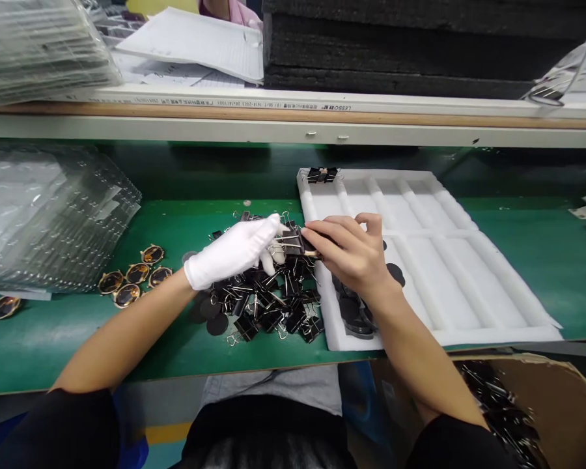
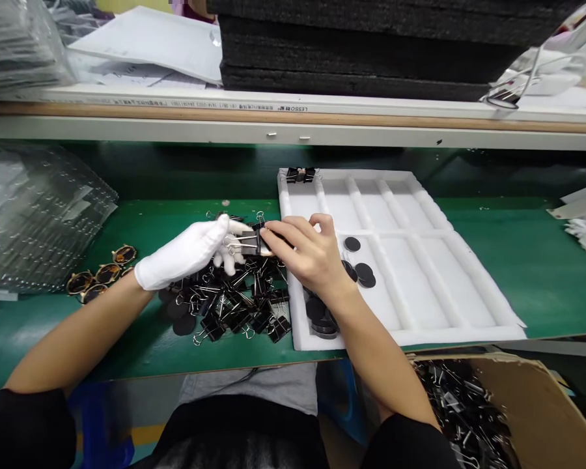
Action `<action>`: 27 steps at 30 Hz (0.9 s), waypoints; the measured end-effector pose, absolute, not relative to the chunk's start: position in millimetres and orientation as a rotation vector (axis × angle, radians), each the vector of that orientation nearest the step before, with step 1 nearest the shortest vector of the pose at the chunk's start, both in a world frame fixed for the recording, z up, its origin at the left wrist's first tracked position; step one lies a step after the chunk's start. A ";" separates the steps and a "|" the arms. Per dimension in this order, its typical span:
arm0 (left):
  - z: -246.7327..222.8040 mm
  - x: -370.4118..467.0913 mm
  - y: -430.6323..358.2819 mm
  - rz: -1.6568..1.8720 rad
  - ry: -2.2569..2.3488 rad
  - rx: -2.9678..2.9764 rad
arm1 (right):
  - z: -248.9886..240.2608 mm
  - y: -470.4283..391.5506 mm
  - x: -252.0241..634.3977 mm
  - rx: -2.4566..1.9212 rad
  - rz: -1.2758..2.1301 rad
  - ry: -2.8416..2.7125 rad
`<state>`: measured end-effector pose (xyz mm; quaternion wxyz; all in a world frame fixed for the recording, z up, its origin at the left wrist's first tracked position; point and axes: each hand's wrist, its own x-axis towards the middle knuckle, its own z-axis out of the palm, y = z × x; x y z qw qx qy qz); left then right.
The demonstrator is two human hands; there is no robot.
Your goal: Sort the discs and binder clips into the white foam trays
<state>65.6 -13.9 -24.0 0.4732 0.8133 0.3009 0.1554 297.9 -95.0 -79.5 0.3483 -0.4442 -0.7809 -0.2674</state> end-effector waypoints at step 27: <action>0.5 42.3 -1.6 0.434 0.938 2.626 | -82.9 67.0 432.3 -1.869 0.261 -1.623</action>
